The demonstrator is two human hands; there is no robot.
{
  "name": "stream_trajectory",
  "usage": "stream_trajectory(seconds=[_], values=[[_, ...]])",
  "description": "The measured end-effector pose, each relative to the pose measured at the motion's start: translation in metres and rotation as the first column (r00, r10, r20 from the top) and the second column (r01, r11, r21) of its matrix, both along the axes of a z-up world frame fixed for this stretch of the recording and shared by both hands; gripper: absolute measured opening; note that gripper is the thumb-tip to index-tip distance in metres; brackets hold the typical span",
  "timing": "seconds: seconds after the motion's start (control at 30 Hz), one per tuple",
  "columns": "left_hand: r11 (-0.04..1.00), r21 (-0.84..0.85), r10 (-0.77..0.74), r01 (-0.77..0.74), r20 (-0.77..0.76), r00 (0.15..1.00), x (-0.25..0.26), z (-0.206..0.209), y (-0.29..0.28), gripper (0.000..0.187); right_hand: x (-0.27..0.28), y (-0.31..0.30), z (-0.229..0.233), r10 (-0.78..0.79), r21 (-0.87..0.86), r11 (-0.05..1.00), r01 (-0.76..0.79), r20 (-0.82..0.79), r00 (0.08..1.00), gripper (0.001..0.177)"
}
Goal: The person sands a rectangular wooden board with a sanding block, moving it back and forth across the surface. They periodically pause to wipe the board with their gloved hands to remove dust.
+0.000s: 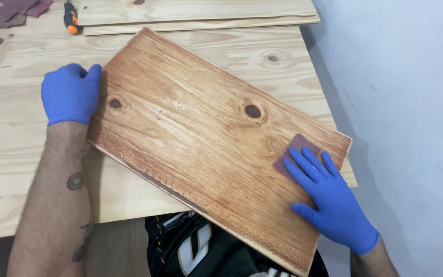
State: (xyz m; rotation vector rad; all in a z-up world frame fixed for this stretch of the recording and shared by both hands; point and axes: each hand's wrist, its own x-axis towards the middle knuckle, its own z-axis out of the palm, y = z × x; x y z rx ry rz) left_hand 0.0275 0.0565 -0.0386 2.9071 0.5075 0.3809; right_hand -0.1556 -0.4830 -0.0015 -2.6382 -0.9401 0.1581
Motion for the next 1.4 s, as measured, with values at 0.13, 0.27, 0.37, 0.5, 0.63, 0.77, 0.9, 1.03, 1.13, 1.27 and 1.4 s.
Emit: stream_trajectory(seconds=[0.13, 0.27, 0.37, 0.5, 0.63, 0.77, 0.9, 1.03, 1.13, 1.27, 1.4], values=[[0.994, 0.008, -0.110, 0.112, -0.111, 0.988, -0.019, 0.011, -0.025, 0.058, 0.000, 0.003, -0.003, -0.066, 0.062, 0.996, 0.062, 0.064, 0.996, 0.078], [0.924, 0.299, -0.205, 0.240, -0.144, 0.968, -0.054, 0.037, -0.057, 0.056, 0.002, 0.003, -0.002, -0.067, 0.030, 0.997, 0.065, 0.082, 0.994, 0.077], [0.869, 0.286, -0.408, 0.404, -0.050, 0.912, -0.094, 0.070, -0.112, 0.044, 0.001, 0.005, 0.003, -0.078, 0.029, 0.997, 0.077, 0.066, 0.995, 0.076], [0.573, -0.071, -0.818, 0.816, -0.114, 0.564, -0.162, 0.054, -0.176, 0.088, -0.003, 0.012, 0.011, -0.030, -0.042, 0.999, 0.030, -0.003, 1.000, 0.097], [0.520, 0.087, -0.850, 0.850, -0.049, 0.525, -0.177, 0.036, -0.209, 0.090, 0.008, 0.030, 0.023, 0.173, 0.011, 0.985, -0.172, -0.072, 0.982, 0.099], [0.519, 0.090, -0.849, 0.850, -0.055, 0.525, -0.161, 0.032, -0.217, 0.093, 0.071, 0.038, 0.014, 0.223, -0.079, 0.972, -0.222, -0.005, 0.975, 0.102], [0.596, 0.112, -0.797, 0.795, -0.039, 0.603, -0.127, 0.023, -0.236, 0.093, 0.142, 0.046, 0.007, 0.152, -0.039, 0.988, -0.152, 0.002, 0.988, 0.090], [0.600, 0.019, -0.797, 0.799, -0.067, 0.600, -0.088, 0.017, -0.254, 0.095, 0.189, 0.049, 0.000, 0.004, 0.233, 0.973, -0.003, -0.005, 1.000, 0.044], [0.432, -0.033, -0.900, 0.901, -0.080, 0.428, -0.056, 0.015, -0.246, 0.091, 0.208, 0.066, -0.009, -0.198, 0.287, 0.948, 0.137, 0.197, 0.960, 0.021], [0.513, -0.058, -0.858, 0.856, -0.067, 0.510, -0.023, 0.017, -0.229, 0.085, 0.224, 0.073, -0.027, -0.240, 0.029, 0.970, 0.243, 0.293, 0.925, 0.074], [0.747, -0.085, -0.665, 0.659, -0.101, 0.740, -0.014, 0.024, -0.209, 0.081, 0.177, 0.089, -0.010, -0.105, -0.102, 0.987, 0.125, 0.178, 0.978, 0.084]])
